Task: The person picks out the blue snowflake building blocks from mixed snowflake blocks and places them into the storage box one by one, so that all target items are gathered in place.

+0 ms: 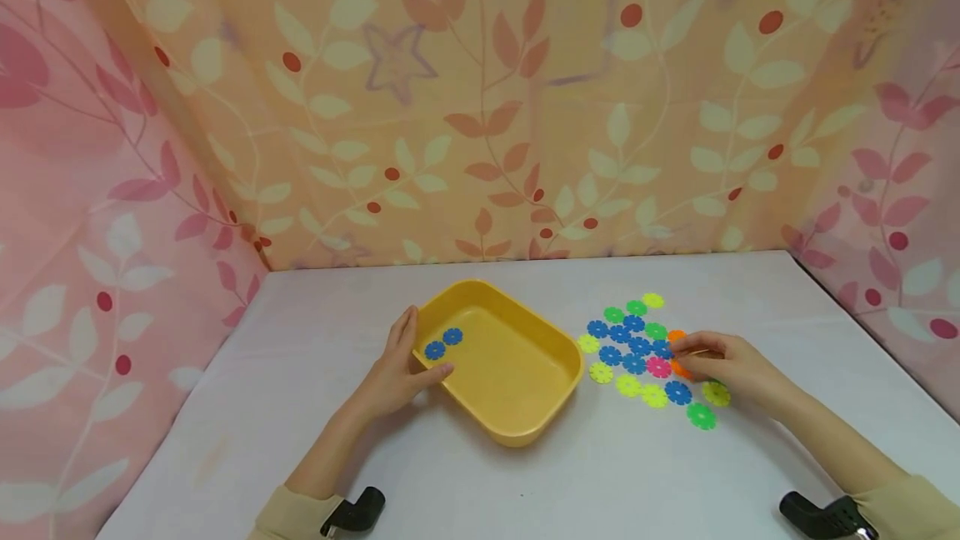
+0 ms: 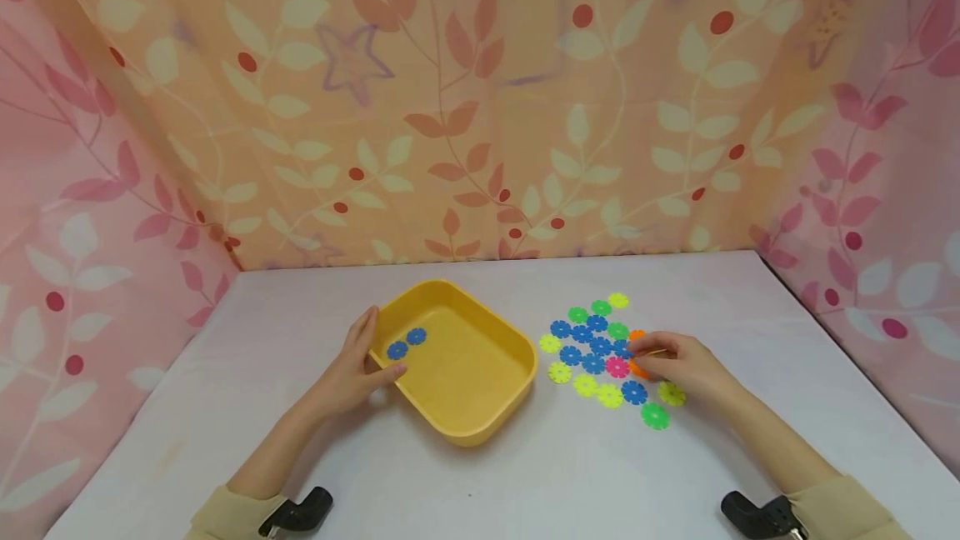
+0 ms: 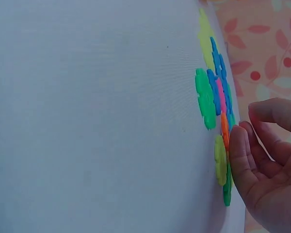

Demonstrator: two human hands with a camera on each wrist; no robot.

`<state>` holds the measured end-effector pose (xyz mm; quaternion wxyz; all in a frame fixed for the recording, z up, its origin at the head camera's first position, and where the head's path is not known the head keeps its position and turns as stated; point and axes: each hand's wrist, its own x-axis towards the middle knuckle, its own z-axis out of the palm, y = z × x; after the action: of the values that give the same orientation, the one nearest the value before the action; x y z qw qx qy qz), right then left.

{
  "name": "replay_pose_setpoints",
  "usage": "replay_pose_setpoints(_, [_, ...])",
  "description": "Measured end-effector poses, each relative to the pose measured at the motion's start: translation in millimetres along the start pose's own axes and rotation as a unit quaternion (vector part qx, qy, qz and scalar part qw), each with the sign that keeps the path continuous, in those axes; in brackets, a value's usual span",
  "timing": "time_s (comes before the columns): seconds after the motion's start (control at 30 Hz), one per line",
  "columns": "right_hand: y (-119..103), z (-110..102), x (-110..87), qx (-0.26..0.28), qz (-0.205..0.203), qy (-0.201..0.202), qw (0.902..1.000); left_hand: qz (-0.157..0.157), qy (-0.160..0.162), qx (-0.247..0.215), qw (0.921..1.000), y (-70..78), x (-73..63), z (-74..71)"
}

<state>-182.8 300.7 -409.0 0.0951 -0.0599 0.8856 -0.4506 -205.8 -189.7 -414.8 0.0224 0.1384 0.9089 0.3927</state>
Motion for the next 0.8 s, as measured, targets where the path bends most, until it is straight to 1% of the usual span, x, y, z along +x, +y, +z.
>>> replay_pose_setpoints(0.07, [3,-1,-2.3,-0.005,0.006,-0.002,1.0,0.003,-0.001,-0.001,1.0,0.0,-0.2,0.0])
replay_pose_setpoints(0.13, [5,-1,-3.6,-0.022,0.008,0.001,0.9997,0.005,-0.002,-0.001,1.0,0.2,-0.2,-0.1])
replay_pose_setpoints(0.3, [6,1,-2.0,-0.088,-0.004,0.029,0.9957,0.006,-0.001,-0.001,1.0,-0.2,0.3,0.0])
replay_pose_setpoints(0.37, [6,2,1.1,-0.103,-0.005,0.042,0.9938,0.005,0.0,-0.001,1.0,-0.7,0.2,-0.3])
replay_pose_setpoints(0.53, [4,5,8.9,-0.112,0.011,0.06,0.9919,0.006,0.0,-0.001,1.0,-1.5,0.3,0.0])
replay_pose_setpoints(0.8, [2,7,16.6,-0.11,0.025,0.066,0.9914,0.003,0.001,-0.002,1.0,-0.3,-0.4,-0.4])
